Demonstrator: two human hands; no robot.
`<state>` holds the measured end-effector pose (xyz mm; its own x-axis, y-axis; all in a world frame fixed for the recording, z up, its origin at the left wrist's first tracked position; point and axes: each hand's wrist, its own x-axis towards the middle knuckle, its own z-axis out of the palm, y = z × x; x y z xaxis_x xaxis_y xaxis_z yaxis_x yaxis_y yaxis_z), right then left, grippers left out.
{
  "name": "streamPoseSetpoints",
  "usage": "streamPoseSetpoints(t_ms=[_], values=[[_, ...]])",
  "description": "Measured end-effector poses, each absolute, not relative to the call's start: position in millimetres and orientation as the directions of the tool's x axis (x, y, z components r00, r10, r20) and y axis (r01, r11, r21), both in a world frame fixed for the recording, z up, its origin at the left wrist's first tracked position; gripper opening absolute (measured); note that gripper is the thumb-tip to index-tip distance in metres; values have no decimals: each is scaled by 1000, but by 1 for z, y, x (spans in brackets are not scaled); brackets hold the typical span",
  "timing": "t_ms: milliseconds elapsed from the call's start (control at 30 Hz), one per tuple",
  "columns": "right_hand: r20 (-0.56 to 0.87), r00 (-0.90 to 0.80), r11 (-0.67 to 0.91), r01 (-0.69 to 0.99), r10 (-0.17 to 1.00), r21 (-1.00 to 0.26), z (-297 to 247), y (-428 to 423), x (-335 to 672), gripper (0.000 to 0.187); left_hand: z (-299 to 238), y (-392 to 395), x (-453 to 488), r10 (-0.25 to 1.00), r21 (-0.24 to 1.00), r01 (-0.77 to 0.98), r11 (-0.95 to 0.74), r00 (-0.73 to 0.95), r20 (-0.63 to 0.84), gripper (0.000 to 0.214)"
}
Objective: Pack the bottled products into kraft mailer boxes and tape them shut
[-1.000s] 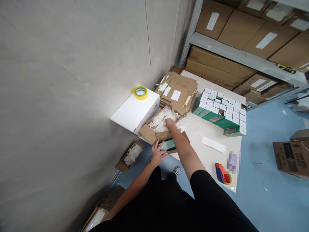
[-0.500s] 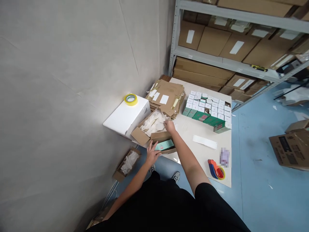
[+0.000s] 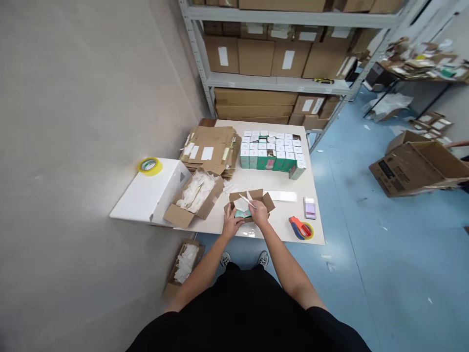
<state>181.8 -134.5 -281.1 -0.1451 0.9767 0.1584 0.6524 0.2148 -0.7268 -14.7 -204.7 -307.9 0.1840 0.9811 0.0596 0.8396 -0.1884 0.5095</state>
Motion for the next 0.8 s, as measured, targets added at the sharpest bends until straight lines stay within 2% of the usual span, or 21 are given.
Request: streamPoseSetpoints(t_ms=[100,167,333,433,533,633,700,767,800], values=[[-49,-159,92,763,986,-639,-300,-146,211,50,-315,-192,8,966,474,848,-236,258,19,15],[-102,-144,49,779,984,-625,-307,-153,231,55,-319,-187,18,961,443,863,-241,277,-17,14],[22,-94,83,715,995,-695,-309,-164,270,47,-326,-182,23,977,352,926,-136,185,-109,10],[72,-45,83,686,996,-723,-306,-167,283,46,-329,-186,22,982,344,938,-39,99,-159,26],[57,-23,58,661,998,-748,-306,-170,292,49,-333,-191,17,980,413,901,133,-57,-190,66],[16,-20,25,643,1000,-765,-310,-173,297,52,-336,-190,5,909,530,738,417,-342,-240,94],[-18,-25,2,635,1000,-773,-313,-174,299,55,-337,-187,-6,800,597,542,591,-486,-352,97],[-66,-24,-37,621,998,-783,-317,-176,299,58,-336,-184,-15,773,647,445,619,-487,-405,85],[-97,-16,-66,613,995,-787,-320,-177,300,60,-336,-184,-18,802,677,449,583,-450,-392,76]])
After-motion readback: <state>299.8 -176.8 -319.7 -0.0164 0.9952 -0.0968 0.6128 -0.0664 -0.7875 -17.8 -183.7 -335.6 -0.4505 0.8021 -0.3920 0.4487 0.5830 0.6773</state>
